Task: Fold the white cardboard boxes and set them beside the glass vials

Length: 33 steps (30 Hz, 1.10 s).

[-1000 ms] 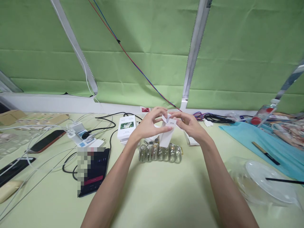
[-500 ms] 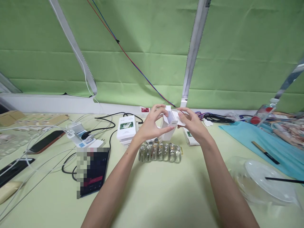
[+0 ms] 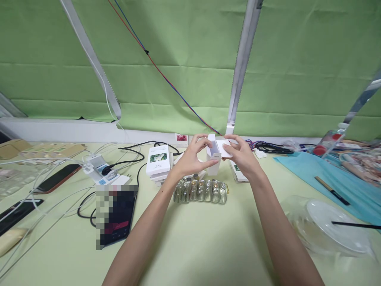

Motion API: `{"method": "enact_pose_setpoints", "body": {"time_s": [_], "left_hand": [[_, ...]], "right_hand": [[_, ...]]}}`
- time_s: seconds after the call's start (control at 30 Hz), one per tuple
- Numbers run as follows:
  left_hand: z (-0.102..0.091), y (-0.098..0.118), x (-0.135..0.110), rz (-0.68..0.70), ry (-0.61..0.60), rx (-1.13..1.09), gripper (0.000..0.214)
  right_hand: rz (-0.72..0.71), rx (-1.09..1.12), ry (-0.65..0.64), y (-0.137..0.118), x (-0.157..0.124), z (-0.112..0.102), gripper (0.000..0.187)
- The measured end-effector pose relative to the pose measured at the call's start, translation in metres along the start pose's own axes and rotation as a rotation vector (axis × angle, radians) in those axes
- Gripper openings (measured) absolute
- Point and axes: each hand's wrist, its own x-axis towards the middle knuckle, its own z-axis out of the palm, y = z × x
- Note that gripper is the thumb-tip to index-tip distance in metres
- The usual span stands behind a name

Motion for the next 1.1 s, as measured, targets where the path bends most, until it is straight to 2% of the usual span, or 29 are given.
{"method": "enact_pose_setpoints", "body": {"time_s": [0.27, 0.53, 0.7, 0.93, 1.1], "left_hand": [[0.001, -0.009, 0.0, -0.035, -0.101, 0.065, 0.036], [0.0, -0.012, -0.001, -0.093, -0.15, 0.084, 0.057], [0.001, -0.013, 0.001, -0.136, -0.089, 0.009, 0.057], [0.002, -0.018, 0.006, -0.426, 0.086, -0.211, 0.051], [-0.001, -0.024, 0.006, -0.476, 0.095, -0.268, 0.04]], "right_hand": [[0.02, -0.061, 0.006, 0.011, 0.006, -0.005, 0.05], [0.066, -0.125, 0.036, 0.02, 0.011, -0.01, 0.049], [0.067, -0.156, 0.043, 0.026, 0.013, -0.014, 0.053], [0.049, -0.238, 0.057, 0.032, 0.016, -0.02, 0.052], [0.071, -0.25, 0.067, 0.04, 0.021, -0.025, 0.055]]}}
